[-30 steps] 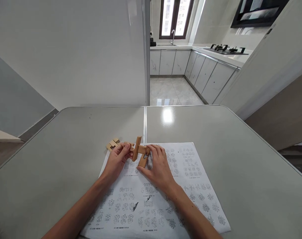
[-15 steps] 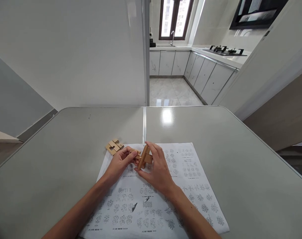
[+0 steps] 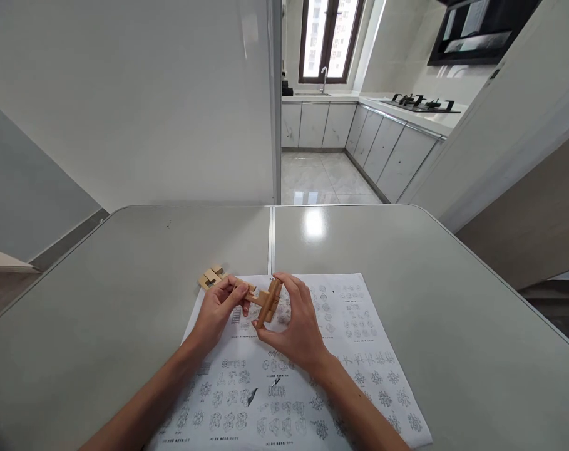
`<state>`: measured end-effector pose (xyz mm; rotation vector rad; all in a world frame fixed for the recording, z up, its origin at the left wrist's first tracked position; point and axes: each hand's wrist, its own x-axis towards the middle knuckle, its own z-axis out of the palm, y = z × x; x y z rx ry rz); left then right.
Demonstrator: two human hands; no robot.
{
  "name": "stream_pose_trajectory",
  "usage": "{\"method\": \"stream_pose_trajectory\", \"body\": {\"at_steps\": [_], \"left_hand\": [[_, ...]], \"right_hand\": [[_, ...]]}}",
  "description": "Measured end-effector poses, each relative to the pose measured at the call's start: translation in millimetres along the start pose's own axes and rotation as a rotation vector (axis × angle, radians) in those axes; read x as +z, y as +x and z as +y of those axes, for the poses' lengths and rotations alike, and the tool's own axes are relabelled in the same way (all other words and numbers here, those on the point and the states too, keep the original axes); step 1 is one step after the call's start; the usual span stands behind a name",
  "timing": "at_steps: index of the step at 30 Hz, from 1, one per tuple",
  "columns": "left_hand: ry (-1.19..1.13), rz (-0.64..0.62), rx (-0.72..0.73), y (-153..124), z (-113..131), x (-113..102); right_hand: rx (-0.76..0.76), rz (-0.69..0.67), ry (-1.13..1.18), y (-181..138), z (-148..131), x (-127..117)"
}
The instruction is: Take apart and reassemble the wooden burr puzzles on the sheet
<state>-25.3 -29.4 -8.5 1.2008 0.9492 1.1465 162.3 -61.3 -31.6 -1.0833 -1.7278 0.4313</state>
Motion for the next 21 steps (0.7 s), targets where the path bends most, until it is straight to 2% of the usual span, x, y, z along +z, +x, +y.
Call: {"method": "stream_pose_trajectory", "body": {"at_steps": [11, 21], "left_hand": [[-0.001, 0.038, 0.096, -2.1, -2.1, -2.4], [0.048, 0.091, 0.107, -3.2, 3.0, 1.6]], "right_hand": [[-0.005, -0.033, 0.031, 2.3, -4.3, -1.3], [0.007, 0.060, -0.029, 0.7, -4.6, 3.8]]}}
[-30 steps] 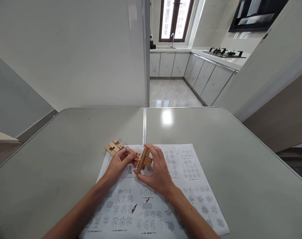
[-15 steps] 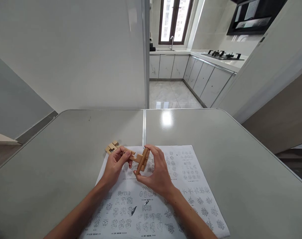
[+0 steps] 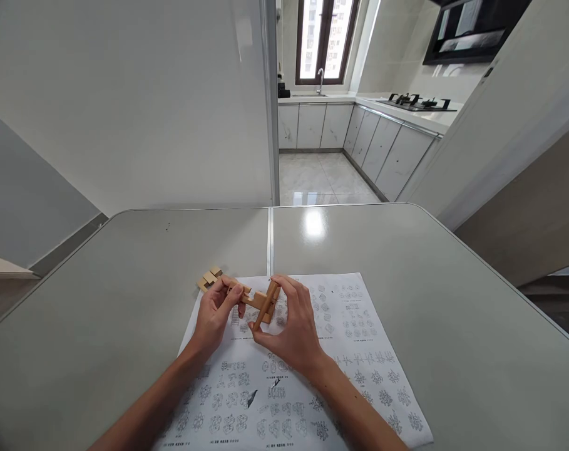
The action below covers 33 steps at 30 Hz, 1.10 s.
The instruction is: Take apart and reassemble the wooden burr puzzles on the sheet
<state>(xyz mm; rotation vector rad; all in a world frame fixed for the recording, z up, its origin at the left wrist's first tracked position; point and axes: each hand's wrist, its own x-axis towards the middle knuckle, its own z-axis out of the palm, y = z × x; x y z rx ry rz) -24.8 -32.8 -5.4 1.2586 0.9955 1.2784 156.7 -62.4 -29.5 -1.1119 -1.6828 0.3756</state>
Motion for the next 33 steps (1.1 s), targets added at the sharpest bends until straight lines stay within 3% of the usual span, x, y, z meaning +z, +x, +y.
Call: {"method": "stream_pose_trajectory", "body": {"at_steps": [6, 14, 21, 33], "left_hand": [[-0.014, -0.017, -0.015, 0.0, -6.4, -3.6], [0.013, 0.018, -0.020, 1.5, -3.3, 0.7], [-0.017, 0.033, -0.035, 0.6, -5.9, 0.3], [-0.053, 0.027, -0.044, -0.7, -4.7, 2.6]], "right_hand": [[-0.002, -0.104, 0.078, 2.0, 0.6, -3.6], [-0.027, 0.039, -0.047, -2.2, 1.3, 4.2], [-0.042, -0.069, 0.023, -0.3, 3.8, 0.3], [-0.068, -0.026, -0.017, -3.0, 4.5, 4.3]]}}
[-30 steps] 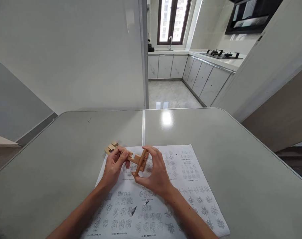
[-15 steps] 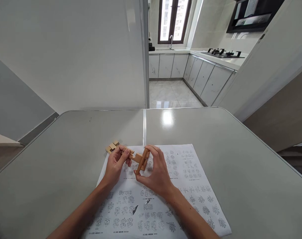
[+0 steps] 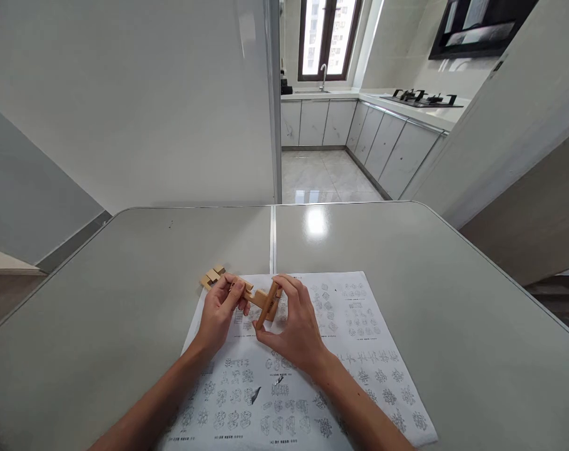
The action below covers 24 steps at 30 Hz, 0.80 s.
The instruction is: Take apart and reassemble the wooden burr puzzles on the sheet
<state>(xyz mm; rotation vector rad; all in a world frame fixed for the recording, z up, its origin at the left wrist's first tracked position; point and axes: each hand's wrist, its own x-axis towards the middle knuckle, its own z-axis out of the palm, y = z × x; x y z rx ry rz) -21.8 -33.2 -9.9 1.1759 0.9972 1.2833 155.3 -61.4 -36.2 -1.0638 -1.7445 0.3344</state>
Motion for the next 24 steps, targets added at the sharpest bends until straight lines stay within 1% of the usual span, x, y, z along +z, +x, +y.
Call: {"method": "stream_pose_trajectory", "body": {"at_steps": [6, 12, 18, 24], "left_hand": [[0.010, 0.005, -0.002, -0.7, 1.5, 1.2], [-0.029, -0.002, -0.002, -0.7, -3.5, -0.4], [-0.040, -0.006, -0.004, -0.1, -3.3, 0.4], [-0.028, 0.011, 0.013, 1.6, -4.2, 0.2]], "right_hand": [[0.040, 0.059, -0.034, 0.7, -1.1, -0.1], [0.026, 0.013, 0.025, 3.0, -3.0, -2.5], [0.028, -0.018, 0.026, 1.4, -0.9, -2.4], [0.059, 0.049, -0.017, 1.5, -2.9, -0.5]]}}
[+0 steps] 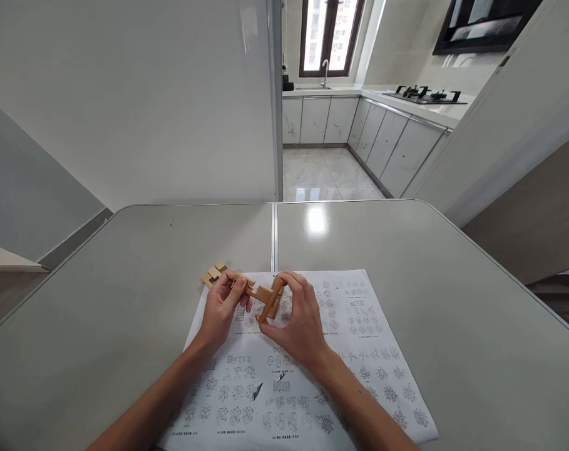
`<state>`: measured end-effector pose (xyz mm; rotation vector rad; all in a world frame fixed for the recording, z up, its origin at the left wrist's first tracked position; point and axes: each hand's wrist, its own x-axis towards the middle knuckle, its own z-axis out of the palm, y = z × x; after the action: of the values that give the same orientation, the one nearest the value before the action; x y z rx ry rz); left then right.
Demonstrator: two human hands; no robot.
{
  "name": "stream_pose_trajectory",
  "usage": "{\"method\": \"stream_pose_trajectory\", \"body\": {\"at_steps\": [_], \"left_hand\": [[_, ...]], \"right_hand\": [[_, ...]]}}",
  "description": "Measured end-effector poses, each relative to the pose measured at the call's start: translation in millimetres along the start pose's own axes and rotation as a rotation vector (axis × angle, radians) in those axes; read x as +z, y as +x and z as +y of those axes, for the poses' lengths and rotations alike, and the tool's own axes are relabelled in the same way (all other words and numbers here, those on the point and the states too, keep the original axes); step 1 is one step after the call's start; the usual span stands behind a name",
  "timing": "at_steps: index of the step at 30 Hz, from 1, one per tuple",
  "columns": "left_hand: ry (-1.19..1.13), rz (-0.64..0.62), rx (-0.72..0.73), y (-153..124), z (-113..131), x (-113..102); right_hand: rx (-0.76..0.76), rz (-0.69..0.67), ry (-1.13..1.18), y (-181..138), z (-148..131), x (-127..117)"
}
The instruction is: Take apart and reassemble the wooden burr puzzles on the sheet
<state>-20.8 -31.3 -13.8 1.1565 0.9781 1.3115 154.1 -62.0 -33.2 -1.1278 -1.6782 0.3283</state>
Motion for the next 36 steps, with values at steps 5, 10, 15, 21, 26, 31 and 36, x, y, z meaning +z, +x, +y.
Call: {"method": "stream_pose_trajectory", "body": {"at_steps": [5, 10, 15, 21, 26, 31, 36], "left_hand": [[-0.006, -0.027, 0.008, 0.2, -3.4, -3.7], [-0.018, -0.025, 0.006, -0.1, -5.9, -4.1], [-0.055, 0.024, -0.011, 3.9, -1.6, -4.5], [-0.071, 0.177, 0.021, 8.4, 7.3, -9.3], [0.279, 0.106, 0.061, 4.4, 4.8, -6.0], [0.676, 0.017, 0.080, 2.8, -1.9, -8.0], [0.893, -0.033, 0.107, 1.3, -8.9, -10.0]], "right_hand": [[-0.005, -0.062, 0.078, 1.5, 0.1, -3.4], [0.007, -0.106, 0.110, 1.2, 2.1, -2.7], [0.033, -0.002, 0.079, 1.5, 0.2, -3.9], [0.221, 0.116, 0.109, 7.6, 8.9, -19.8], [0.314, -0.076, 0.016, 4.0, 21.2, -14.3], [0.361, -0.203, -0.075, -0.9, 27.4, -10.6], [0.264, -0.333, 0.002, -1.1, 23.5, -12.4]]}}
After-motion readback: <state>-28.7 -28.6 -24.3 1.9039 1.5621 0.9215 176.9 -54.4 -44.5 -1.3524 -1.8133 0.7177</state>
